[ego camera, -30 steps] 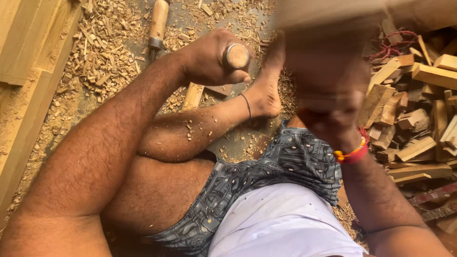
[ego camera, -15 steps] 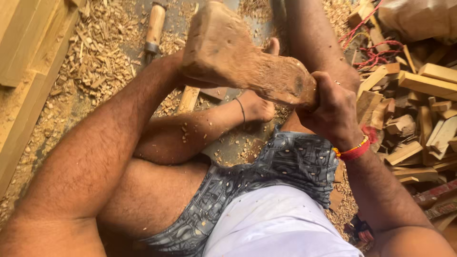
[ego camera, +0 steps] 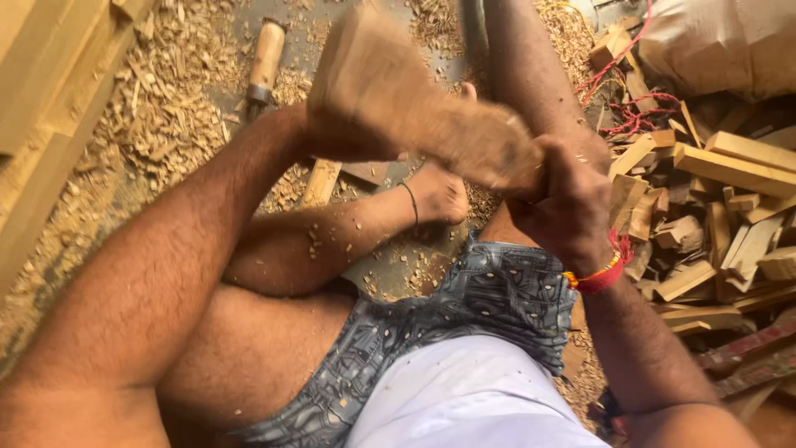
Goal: The person sits on the floor and carves a wooden object by striking a chisel with a mallet to remove shavings, using their hands and feet to stabilize the wood.
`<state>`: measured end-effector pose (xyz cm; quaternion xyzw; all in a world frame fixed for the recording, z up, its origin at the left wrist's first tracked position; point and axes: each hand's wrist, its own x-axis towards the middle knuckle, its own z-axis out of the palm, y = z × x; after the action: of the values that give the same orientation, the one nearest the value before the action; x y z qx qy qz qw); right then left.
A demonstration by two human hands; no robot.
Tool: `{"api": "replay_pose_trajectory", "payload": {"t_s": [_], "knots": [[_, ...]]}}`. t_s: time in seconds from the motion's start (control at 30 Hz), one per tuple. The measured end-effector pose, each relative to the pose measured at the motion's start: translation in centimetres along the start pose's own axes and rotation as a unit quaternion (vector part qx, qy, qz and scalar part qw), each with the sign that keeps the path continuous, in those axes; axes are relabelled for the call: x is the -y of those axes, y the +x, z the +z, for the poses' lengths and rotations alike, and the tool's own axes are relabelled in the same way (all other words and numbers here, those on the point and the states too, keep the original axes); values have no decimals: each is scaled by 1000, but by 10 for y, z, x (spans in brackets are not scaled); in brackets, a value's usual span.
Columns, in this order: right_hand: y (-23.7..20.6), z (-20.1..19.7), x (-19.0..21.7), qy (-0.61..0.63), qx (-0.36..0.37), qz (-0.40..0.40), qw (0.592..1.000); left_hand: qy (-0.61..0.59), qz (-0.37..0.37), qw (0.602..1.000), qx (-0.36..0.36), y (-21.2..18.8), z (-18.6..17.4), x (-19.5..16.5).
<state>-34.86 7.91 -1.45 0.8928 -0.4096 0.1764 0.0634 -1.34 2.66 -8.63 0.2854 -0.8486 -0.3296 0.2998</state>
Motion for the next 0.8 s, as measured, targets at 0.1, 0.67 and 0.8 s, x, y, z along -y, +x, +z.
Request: {"api": "replay_pose_trajectory", "payload": {"t_s": [0.1, 0.67, 0.8], "knots": [[-1, 0, -3, 86, -118, -61, 987, -118, -168, 978, 36, -6, -1, 6], [6, 9, 15, 465, -68, 161, 868, -177, -229, 956, 54, -13, -3, 4], [13, 9, 3, 98, 45, 21, 994, -93, -56, 994, -1, -9, -6, -4]]}}
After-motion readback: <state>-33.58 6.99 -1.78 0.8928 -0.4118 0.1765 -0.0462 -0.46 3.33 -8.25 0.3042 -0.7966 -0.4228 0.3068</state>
